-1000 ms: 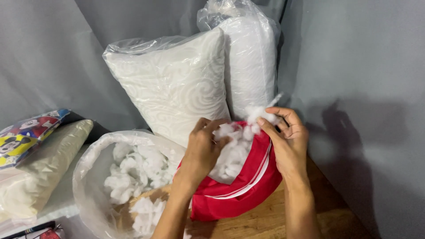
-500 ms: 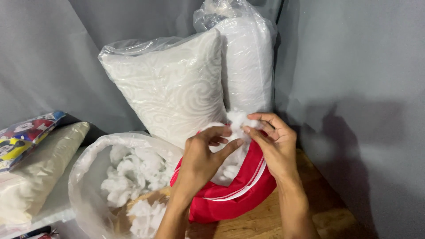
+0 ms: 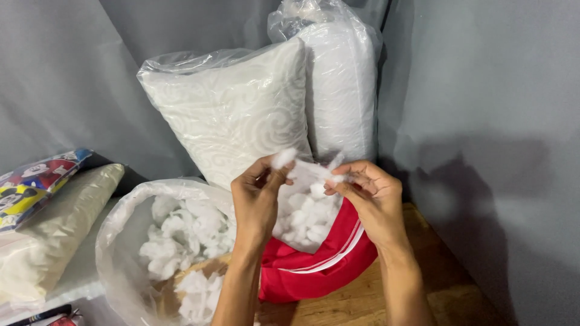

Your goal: The person stuffs white cotton-like filling into a red pillowcase by hand. They repeatedly pull clumps of filling from a large plastic bag, fluff them, and push them into the red case, occasionally adjusting the filling inside to distribute it evenly.

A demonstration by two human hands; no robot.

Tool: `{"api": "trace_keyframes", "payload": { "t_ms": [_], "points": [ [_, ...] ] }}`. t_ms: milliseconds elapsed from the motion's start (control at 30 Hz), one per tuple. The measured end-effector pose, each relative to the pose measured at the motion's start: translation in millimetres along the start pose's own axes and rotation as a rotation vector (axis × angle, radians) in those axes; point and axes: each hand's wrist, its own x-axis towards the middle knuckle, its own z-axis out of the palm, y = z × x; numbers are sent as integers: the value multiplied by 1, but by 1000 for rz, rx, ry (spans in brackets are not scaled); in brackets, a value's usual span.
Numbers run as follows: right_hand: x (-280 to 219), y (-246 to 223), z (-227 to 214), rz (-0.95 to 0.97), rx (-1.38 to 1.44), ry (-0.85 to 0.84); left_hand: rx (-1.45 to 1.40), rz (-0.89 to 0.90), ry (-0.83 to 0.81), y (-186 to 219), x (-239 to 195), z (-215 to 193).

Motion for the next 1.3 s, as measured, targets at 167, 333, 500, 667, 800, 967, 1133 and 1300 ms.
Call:
{"api": "trace_keyframes", "payload": {
  "t_ms": [167,333,500,667,800,967,1133,1300],
  "points": [
    [6,-5,-13,-49,-32,181,-207,146,367,6,7,-13],
    [9,-10,-27,-141,-165,228,162,128,76,13,-6,-15],
    [10,-9,-14,-250,-356,82,604,95,-389,-18,-14,10],
    [8,4,-1,-401,-767,21,1069,322,-731,-76,-28,33],
    [8,12,-6,-209,-821,-257,987,243,-884,-57,-34,30],
    [8,20,-17,180,-1035,-635,583,86,-878,9,-41,-9],
    [12,36,-26,46,-988,-615,842,417,-409,-1,-31,-37],
    [8,0,-12,-69,-843,-493,1097,415,-599,-49,-44,-32]
  ]
}}
